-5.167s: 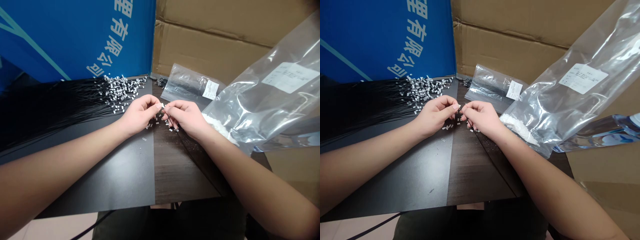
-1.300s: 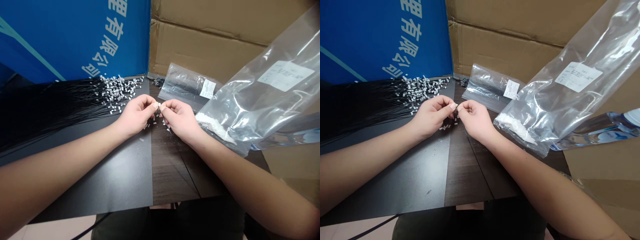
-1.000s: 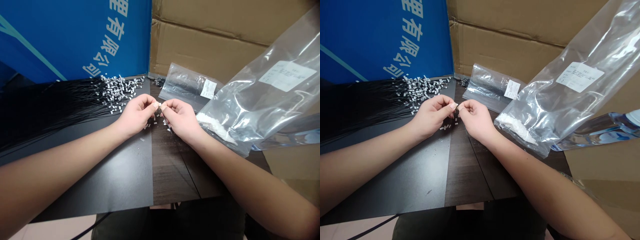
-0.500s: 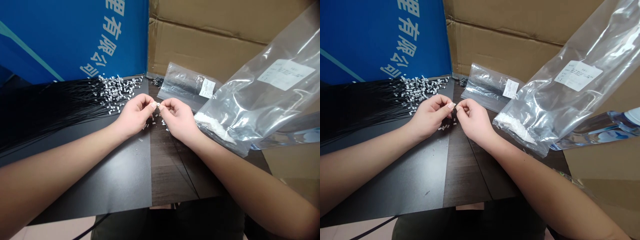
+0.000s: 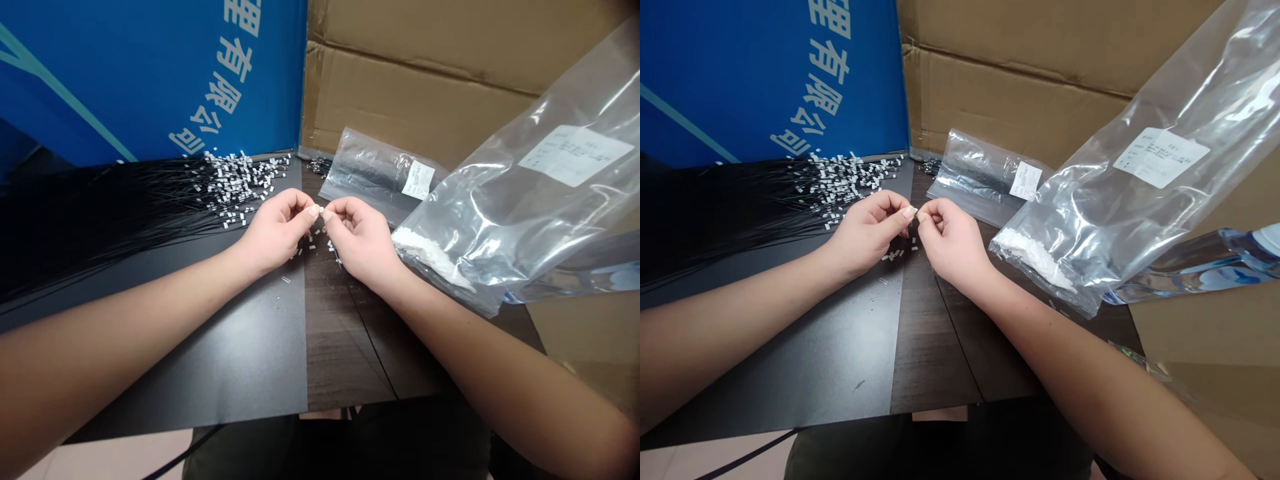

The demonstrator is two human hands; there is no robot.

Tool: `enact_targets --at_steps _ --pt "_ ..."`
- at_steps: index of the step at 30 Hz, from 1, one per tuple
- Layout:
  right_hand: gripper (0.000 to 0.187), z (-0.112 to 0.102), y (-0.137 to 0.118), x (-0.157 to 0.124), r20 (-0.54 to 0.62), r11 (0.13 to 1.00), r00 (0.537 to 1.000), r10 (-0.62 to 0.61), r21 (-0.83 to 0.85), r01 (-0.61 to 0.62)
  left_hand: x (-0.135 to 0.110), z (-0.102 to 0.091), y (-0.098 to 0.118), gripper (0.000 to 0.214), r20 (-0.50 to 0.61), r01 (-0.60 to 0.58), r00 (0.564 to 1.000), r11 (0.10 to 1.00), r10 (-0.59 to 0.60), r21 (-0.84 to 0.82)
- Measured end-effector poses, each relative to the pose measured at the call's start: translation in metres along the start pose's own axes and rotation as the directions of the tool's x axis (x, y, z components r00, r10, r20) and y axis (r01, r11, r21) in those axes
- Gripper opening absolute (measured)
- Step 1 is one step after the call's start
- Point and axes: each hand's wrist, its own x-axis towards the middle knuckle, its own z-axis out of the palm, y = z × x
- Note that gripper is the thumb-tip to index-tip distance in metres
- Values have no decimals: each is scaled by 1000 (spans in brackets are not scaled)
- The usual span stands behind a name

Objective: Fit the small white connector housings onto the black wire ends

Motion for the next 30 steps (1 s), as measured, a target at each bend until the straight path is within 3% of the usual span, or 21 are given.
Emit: enact_targets --at_steps 8,22,30 --pt "10 -9 -3 5 78 991 991 110 73 -116 -1 -1 -1 26 28 26 999 1000 -26 -8" --pt "12 -10 0 10 159 962 973 168 191 -198 0 -2 -5 38 41 17 999 998 -14 -65" --pt "15 -11 6 9 168 956 971 172 208 -205 0 -1 -5 34 33 13 999 996 -10 -93"
